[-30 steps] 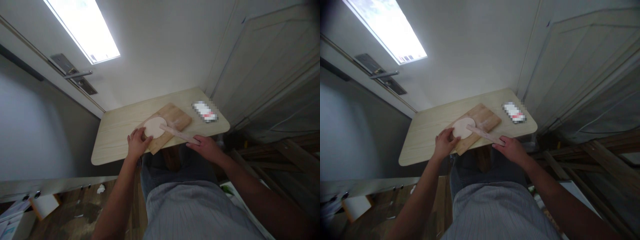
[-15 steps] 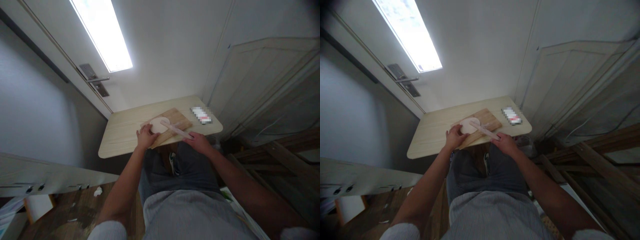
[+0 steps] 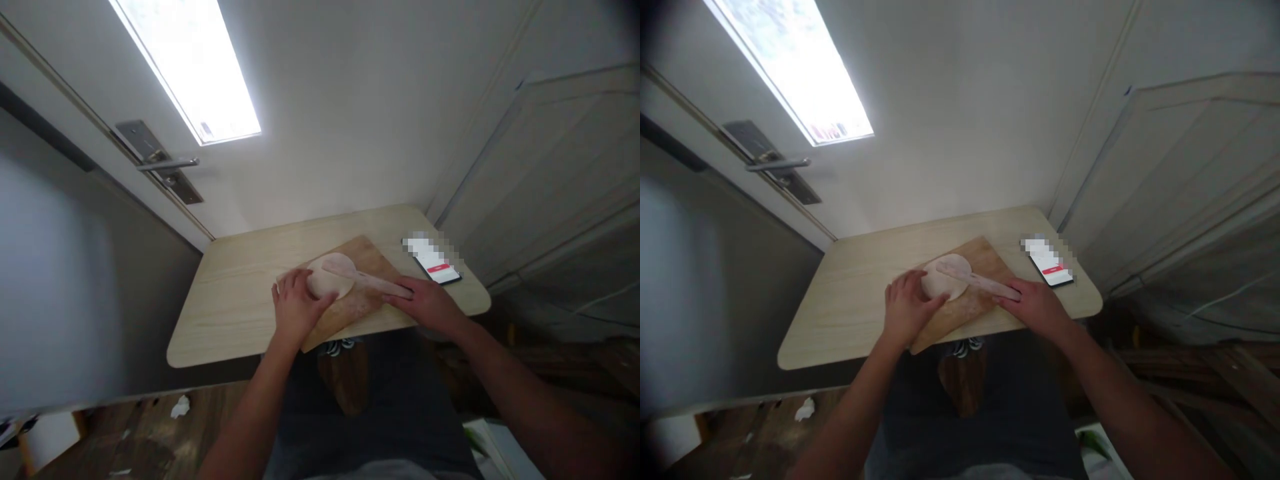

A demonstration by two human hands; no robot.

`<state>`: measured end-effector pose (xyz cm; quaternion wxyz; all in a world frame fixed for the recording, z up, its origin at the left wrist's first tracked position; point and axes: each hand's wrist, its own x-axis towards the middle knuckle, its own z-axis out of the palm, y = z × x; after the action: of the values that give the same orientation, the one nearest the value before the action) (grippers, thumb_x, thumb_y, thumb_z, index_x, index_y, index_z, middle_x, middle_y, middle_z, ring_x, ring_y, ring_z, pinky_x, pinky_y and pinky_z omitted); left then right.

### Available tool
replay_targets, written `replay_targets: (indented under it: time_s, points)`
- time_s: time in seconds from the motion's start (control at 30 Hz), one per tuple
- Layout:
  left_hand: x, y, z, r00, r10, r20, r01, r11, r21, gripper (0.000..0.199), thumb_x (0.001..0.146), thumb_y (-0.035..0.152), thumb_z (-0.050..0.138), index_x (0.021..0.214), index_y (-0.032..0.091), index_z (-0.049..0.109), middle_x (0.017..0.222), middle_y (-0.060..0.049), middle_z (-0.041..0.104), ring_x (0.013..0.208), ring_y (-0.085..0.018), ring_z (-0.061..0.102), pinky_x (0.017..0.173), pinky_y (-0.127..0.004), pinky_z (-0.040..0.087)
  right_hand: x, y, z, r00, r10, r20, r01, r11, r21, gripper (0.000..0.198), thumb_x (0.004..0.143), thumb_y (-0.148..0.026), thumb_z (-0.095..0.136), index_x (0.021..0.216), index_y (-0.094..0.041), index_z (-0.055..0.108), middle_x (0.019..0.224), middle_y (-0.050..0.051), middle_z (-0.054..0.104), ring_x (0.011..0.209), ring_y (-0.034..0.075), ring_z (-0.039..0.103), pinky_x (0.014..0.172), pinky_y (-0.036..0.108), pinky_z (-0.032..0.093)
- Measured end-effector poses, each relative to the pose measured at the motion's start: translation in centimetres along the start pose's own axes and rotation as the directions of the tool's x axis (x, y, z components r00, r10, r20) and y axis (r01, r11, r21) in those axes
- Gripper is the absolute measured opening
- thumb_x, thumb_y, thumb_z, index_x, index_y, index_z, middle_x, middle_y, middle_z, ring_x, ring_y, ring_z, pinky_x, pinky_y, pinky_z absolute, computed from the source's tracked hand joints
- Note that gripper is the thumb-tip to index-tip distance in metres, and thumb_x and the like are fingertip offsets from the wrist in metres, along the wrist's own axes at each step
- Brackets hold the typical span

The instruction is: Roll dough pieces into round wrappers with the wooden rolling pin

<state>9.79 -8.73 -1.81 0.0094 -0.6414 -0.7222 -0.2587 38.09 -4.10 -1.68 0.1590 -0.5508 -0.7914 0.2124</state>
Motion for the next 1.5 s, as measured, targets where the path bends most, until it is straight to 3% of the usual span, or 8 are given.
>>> replay_targets:
  time_s: [0.17,0.3,0.4,0.5,0.73,0.93,1.13,1.5]
  points:
    - [6.8,1.5,1.0,0.991,0.086,-0.100,-0.103,0.979,-0.178,0.032,0.092,0.046,0.061,0.114,0.022,0.064,0.123,-0.007,0.067,0.121,-0.022,0.057,0.109,-0.037,0.040,0.1,1.1,0.2,0.999,0.015,0.033,-0.018,0.997,0.078,0.031,0.085,-0.054,0.064,0.095,-0.026,0.073,0.083,0.002,0.074,0.075,0.023,0.067,0.068,0.032,0.045]
    - [11.9,4.1,4.4,0.982,0.190,0.001,-0.187,0.969,-0.161,0.035,0.095,0.047,0.056,0.115,0.020,0.065,0.122,-0.008,0.067,0.118,-0.024,0.058,0.105,-0.037,0.042,0.1,1.3,0.5,0.999,0.029,0.041,-0.033,0.995,0.091,0.034,0.083,-0.057,0.066,0.097,-0.026,0.071,0.083,0.002,0.074,0.075,0.023,0.067,0.066,0.031,0.045]
    - [13.3,5.1,6.7,0.961,0.261,0.089,-0.249,0.960,-0.127,0.037,0.095,0.048,0.057,0.117,0.020,0.065,0.122,-0.009,0.067,0.119,-0.025,0.057,0.104,-0.039,0.041,0.0,1.2,0.5,0.999,0.050,0.010,-0.050,0.996,0.072,0.034,0.082,-0.059,0.066,0.092,-0.026,0.067,0.080,0.001,0.072,0.073,0.022,0.066,0.063,0.030,0.043]
    - [13.2,5.3,7.4,0.938,0.305,0.166,-0.291,0.951,-0.107,0.037,0.096,0.049,0.053,0.116,0.020,0.066,0.123,-0.010,0.066,0.118,-0.026,0.057,0.103,-0.039,0.041,-0.3,1.5,0.6,0.994,0.088,-0.064,-0.084,0.994,0.064,0.036,0.080,-0.060,0.068,0.087,-0.025,0.063,0.078,0.002,0.070,0.071,0.021,0.065,0.062,0.030,0.043]
    - [12.2,5.1,6.3,0.903,0.375,0.209,-0.368,0.927,-0.073,0.031,0.098,0.042,0.050,0.117,0.023,0.065,0.124,-0.009,0.065,0.119,-0.026,0.055,0.104,-0.042,0.039,-0.9,2.2,0.7,0.970,0.185,-0.159,-0.159,0.974,0.160,0.036,0.082,-0.060,0.066,0.094,-0.026,0.064,0.087,0.004,0.073,0.077,0.023,0.067,0.065,0.031,0.047]
    - [11.9,4.9,7.2,0.934,0.311,0.177,-0.315,0.949,-0.007,0.033,0.100,0.038,0.045,0.123,0.021,0.060,0.129,-0.011,0.061,0.120,-0.027,0.054,0.103,-0.042,0.039,-0.8,2.3,1.1,0.939,0.293,-0.182,-0.261,0.948,0.180,0.041,0.087,-0.061,0.057,0.103,-0.024,0.063,0.088,0.006,0.073,0.077,0.025,0.067,0.066,0.033,0.047]
    - [11.4,5.0,7.3,0.944,0.273,0.183,-0.280,0.960,0.012,0.034,0.102,0.039,0.040,0.121,0.020,0.061,0.124,-0.012,0.063,0.116,-0.028,0.056,0.099,-0.043,0.042,-0.5,2.3,1.8,0.927,0.306,-0.218,-0.263,0.943,0.205,0.042,0.096,-0.059,0.039,0.095,-0.024,0.063,0.086,0.008,0.073,0.083,0.028,0.068,0.068,0.034,0.045]
    - [9.7,4.8,6.4,0.925,0.267,0.271,-0.292,0.955,0.055,0.041,0.103,0.046,0.031,0.130,0.026,0.054,0.142,-0.010,0.053,0.130,-0.030,0.045,0.109,-0.055,0.033,-1.6,1.4,2.0,0.938,0.218,-0.269,-0.214,0.976,0.047,0.041,0.099,-0.052,0.035,0.082,-0.022,0.059,0.080,0.008,0.067,0.073,0.024,0.061,0.064,0.033,0.037]
